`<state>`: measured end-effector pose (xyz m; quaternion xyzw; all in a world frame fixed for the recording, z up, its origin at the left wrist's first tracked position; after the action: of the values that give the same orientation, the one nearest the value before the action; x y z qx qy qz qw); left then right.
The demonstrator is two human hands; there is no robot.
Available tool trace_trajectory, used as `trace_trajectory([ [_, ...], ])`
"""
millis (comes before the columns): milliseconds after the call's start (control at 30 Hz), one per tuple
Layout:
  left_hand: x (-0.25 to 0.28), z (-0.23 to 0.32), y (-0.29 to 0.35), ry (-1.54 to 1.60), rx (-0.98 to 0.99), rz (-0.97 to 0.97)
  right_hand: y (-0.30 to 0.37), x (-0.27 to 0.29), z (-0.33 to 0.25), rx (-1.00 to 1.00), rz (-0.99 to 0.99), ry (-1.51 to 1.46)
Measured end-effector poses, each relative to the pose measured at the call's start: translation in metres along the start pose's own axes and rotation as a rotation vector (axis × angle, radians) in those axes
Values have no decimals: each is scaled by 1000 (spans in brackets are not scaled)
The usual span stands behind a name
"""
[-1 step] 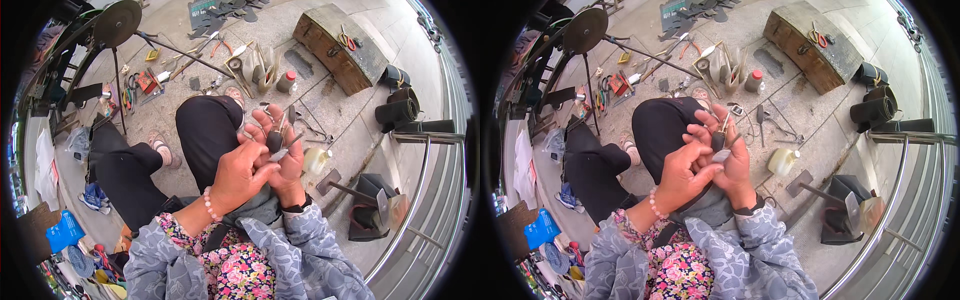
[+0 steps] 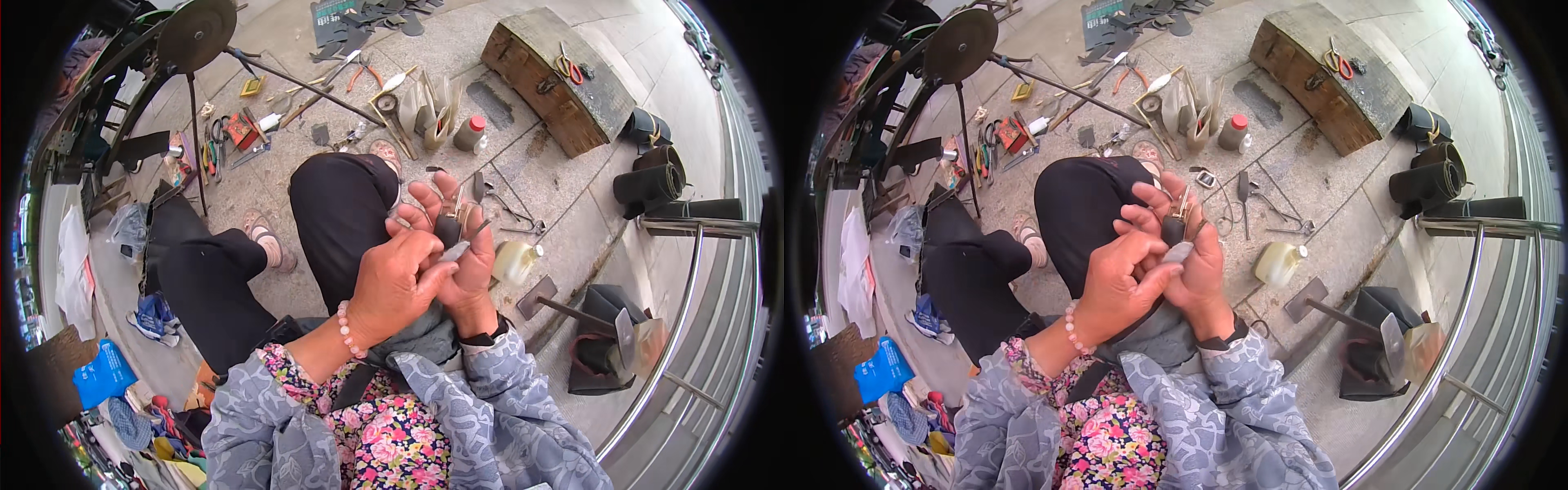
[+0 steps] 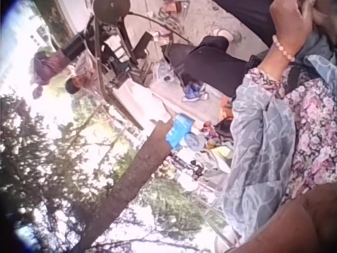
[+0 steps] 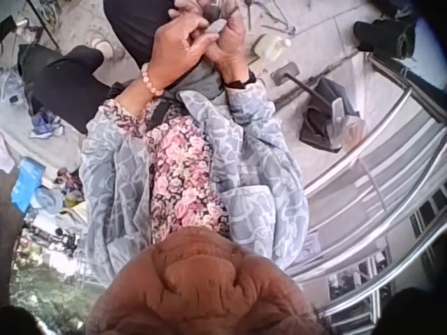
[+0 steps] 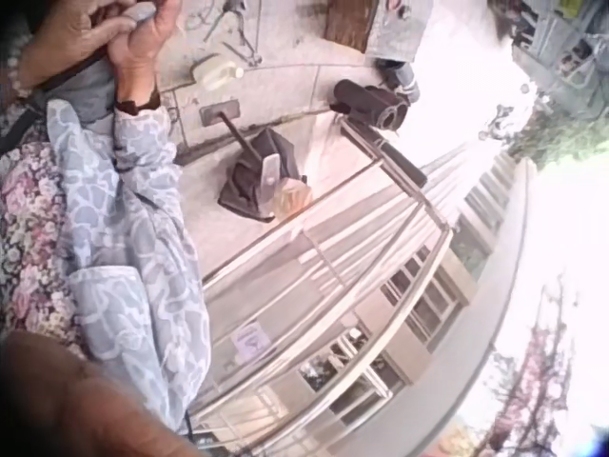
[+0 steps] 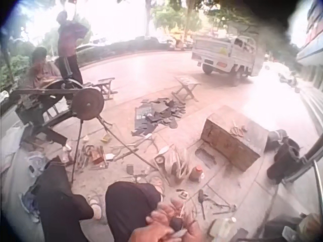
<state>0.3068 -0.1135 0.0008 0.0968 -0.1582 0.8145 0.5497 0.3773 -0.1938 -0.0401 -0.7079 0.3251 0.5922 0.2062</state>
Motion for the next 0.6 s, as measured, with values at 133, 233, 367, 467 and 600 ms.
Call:
trace_trajectory([
  [133,4,3,11,-151,-255,-150,-6,19,-2,-136,15,-259],
  [233,15,14,28,-290,-367,-469,-3,13,-9,-171,14,-286],
  [367,26,19,24,-154,-296,-125,5,1,-3,-190,61,-150],
  [467,31,20,14,-353,-389,92,18,-18,7,-215,62,-125],
  [600,31,7,19,-405,-458,68,22,-24,12,-240,68,-4],
])
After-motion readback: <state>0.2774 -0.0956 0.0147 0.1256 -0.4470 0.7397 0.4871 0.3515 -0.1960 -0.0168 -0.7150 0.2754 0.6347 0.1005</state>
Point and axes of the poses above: each hand's wrist, its own y-axis away from the middle knuckle, its own x-axis out of the back of the hand, z = x × y, the point moved 1 cm from there along -y, towards the middle knuckle, and after that the axes turned 5 degrees about z, right-handed, at the moved point
